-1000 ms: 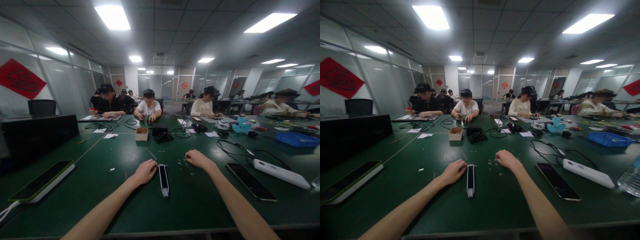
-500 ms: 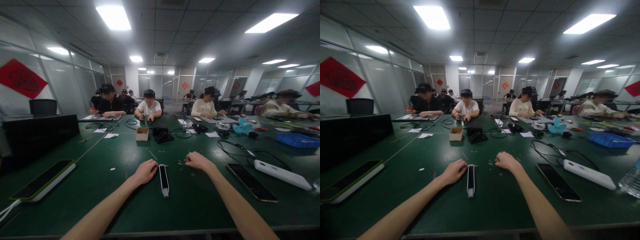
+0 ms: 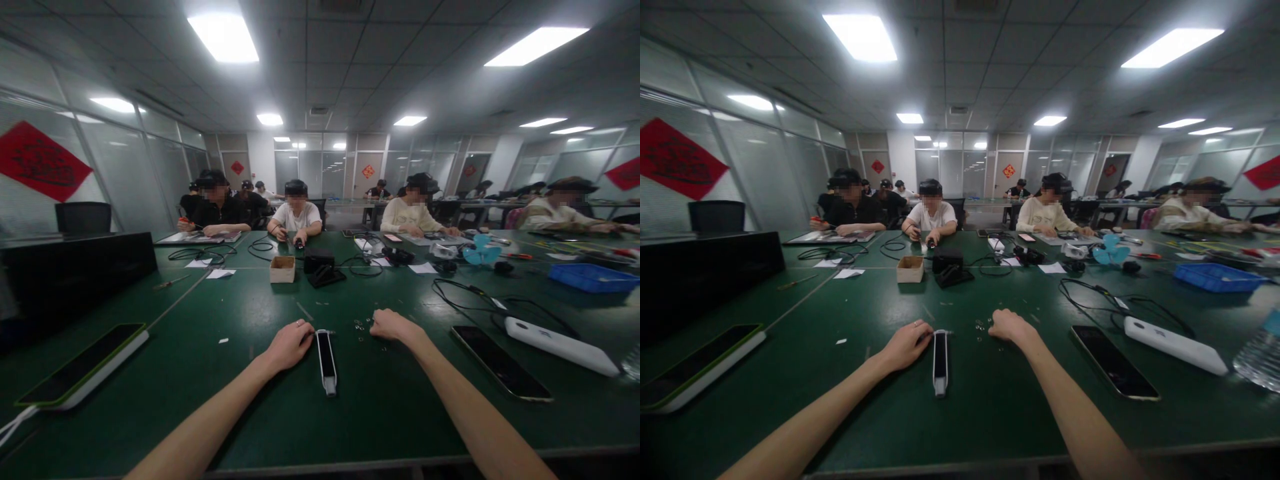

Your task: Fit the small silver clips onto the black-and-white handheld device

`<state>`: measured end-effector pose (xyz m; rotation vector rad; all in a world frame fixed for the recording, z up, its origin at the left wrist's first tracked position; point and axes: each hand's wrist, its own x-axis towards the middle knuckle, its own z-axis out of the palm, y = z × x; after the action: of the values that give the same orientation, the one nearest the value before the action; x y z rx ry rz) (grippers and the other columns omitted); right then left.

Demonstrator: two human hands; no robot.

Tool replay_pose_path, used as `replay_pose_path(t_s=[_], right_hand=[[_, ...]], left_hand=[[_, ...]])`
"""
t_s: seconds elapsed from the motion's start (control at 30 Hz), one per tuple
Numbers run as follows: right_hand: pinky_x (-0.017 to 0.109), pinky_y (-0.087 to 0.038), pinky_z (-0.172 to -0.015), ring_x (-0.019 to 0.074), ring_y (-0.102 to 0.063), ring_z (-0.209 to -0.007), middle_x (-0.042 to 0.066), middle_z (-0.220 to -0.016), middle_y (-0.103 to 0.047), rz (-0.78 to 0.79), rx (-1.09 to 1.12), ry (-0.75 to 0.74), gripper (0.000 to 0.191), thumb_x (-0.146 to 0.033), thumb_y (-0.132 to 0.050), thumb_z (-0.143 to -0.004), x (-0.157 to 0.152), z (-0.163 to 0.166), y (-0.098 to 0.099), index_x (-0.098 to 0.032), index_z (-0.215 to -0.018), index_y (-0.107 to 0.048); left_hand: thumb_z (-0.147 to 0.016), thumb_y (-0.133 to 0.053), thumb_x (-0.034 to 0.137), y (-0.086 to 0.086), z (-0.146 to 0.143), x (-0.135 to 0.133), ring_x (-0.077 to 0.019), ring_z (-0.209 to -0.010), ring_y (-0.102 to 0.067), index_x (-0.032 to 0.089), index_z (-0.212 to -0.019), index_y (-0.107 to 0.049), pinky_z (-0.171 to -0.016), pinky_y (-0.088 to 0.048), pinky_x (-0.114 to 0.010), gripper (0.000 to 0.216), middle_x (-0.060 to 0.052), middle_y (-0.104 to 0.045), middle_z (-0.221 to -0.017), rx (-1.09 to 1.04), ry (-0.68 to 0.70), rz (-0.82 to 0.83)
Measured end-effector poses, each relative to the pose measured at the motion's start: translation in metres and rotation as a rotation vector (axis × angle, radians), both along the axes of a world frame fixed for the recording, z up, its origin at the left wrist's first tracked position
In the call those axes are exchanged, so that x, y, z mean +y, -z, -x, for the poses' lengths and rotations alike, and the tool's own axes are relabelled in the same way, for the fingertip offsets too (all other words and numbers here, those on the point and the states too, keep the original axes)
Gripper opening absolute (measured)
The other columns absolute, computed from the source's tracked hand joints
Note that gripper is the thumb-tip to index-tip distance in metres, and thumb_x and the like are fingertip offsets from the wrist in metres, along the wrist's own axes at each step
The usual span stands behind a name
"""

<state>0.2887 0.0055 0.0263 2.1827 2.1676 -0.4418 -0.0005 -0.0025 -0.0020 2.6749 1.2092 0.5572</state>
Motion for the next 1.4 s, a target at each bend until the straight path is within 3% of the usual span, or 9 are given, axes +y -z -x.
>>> replay_pose_path(t_s=[0.27, 0.43, 0.63, 0.73, 0.83, 1.4], right_hand=[[0.024, -0.044, -0.051, 0.0191, -0.065, -0.066, 0.01, -0.076, -0.067, -0.005, 0.071, -0.048, 0.01, -0.02, -0.058, -0.072, 0.001, 0.0, 0.001, -0.015, -0.07, -0.066], [0.021, -0.043, -0.057, 0.0159, -0.064, -0.071, 0.006, -0.077, -0.068, -0.06, 0.127, -0.127, 0.007, -0.013, -0.06, -0.068, 0.0, 0.004, 0.0, -0.016, -0.071, -0.066], [0.026, -0.044, -0.074, 0.0163, -0.061, -0.082, 0.007, -0.091, -0.067, -0.27, 0.23, -0.288, 0.026, -0.022, -0.05, -0.084, 0.0, 0.012, -0.001, -0.015, -0.106, -0.062], [0.029, -0.043, -0.083, 0.0184, -0.058, -0.092, 0.008, -0.1, -0.064, -0.353, 0.273, -0.391, 0.025, -0.025, -0.045, -0.088, -0.002, 0.022, 0.001, -0.016, -0.101, -0.064], [0.03, -0.044, -0.083, 0.0179, -0.057, -0.09, 0.007, -0.096, -0.063, -0.385, 0.325, -0.46, 0.023, -0.026, -0.044, -0.09, -0.005, 0.033, 0.004, -0.018, -0.094, -0.065], [0.026, -0.046, -0.077, 0.0166, -0.06, -0.085, 0.003, -0.092, -0.066, -0.307, 0.438, -0.522, 0.016, -0.03, -0.059, -0.083, -0.012, 0.054, 0.011, -0.02, -0.093, -0.066]], left_hand=[[-0.092, -0.04, 0.025, -0.002, 0.0, -0.001, -0.0159, -0.082, -0.056, 0.02, -0.096, -0.057, -0.071, -0.044, -0.027, 0.018, -0.003, -0.058, -0.094, 0.005, -0.006, 0.014], [-0.091, -0.04, 0.025, -0.002, 0.0, -0.001, -0.016, -0.081, -0.056, 0.02, -0.096, -0.056, -0.069, -0.044, -0.026, 0.018, -0.003, -0.057, -0.093, -0.003, 0.001, 0.018], [-0.091, -0.04, 0.024, -0.003, -0.001, -0.002, -0.0171, -0.085, -0.056, 0.02, -0.098, -0.057, -0.074, -0.045, -0.028, 0.018, -0.004, -0.058, -0.095, 0.01, -0.007, 0.014], [-0.09, -0.04, 0.023, -0.003, -0.001, -0.002, -0.017, -0.084, -0.056, 0.02, -0.098, -0.057, -0.074, -0.045, -0.028, 0.019, -0.004, -0.058, -0.095, 0.009, -0.007, 0.013], [-0.09, -0.041, 0.023, -0.004, -0.001, -0.003, -0.0168, -0.084, -0.056, 0.021, -0.097, -0.057, -0.074, -0.045, -0.027, 0.018, -0.004, -0.058, -0.095, 0.001, 0.0, 0.01], [-0.091, -0.041, 0.022, -0.002, 0.0, -0.002, -0.0159, -0.082, -0.057, 0.02, -0.095, -0.056, -0.073, -0.044, -0.025, 0.015, -0.003, -0.058, -0.093, -0.024, 0.017, -0.02]])
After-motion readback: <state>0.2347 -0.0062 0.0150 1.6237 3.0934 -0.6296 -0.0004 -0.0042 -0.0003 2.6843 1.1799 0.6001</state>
